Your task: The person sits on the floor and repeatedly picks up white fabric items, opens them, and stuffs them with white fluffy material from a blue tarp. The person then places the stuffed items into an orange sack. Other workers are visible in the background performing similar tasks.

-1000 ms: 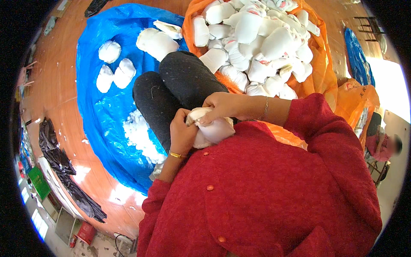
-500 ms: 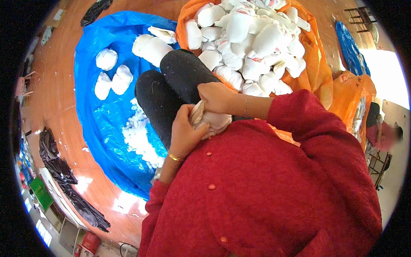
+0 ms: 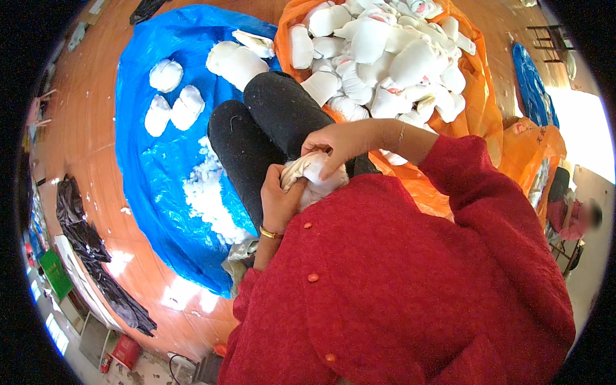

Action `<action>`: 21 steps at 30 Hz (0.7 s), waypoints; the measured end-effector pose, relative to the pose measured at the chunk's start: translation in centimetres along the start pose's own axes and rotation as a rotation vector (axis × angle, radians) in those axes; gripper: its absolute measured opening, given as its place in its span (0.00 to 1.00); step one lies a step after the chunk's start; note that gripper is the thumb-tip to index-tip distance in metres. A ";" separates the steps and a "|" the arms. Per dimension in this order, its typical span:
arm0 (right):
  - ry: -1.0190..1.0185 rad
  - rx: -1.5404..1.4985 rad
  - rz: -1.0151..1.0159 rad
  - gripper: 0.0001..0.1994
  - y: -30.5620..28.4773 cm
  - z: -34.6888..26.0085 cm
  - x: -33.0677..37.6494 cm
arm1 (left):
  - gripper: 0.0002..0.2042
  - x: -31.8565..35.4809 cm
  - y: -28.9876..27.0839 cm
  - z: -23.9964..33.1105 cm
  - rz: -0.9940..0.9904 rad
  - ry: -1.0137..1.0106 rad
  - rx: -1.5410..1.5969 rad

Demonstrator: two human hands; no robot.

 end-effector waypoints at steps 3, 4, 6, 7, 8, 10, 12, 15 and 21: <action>-0.048 -0.040 0.052 0.38 0.9 0.1 0.6 | 0.12 0.1 -0.3 -1.1 -0.006 -0.090 0.143; -0.039 -0.041 0.063 0.42 0.8 0.3 0.6 | 0.11 0.1 -0.2 -1.6 -0.014 -0.138 0.219; -0.014 -0.037 0.063 0.43 0.8 0.5 0.6 | 0.10 0.2 -0.2 -1.2 -0.010 -0.141 0.309; -0.002 -0.035 0.063 0.44 0.7 0.6 0.6 | 0.10 0.2 -0.3 -1.2 -0.009 -0.143 0.353; -0.012 -0.023 0.060 0.44 0.7 0.5 0.6 | 0.10 0.3 -0.1 -1.4 -0.016 -0.157 0.427; -0.030 0.003 0.056 0.44 0.7 0.4 0.4 | 0.10 0.4 0.1 -1.8 -0.029 -0.184 0.573; -0.021 0.024 0.055 0.43 0.6 0.2 0.1 | 0.10 0.5 0.3 -2.1 -0.014 -0.225 0.683; -0.087 0.133 0.099 0.43 0.5 0.0 -0.3 | 0.09 0.6 0.4 -1.9 -0.020 -0.203 0.716; -0.160 0.305 0.240 0.36 0.5 -0.6 -0.8 | 0.10 0.6 -1.5 0.2 -0.066 0.047 0.227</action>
Point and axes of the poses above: each hand's wrist, its own x-axis away from the middle knuckle, its own y-axis out of the palm, z = x × y, the point moved 8 cm from there along -x, towards the middle knuckle, and after that the axes turned 3 degrees about -z, right-handed, at the moved point
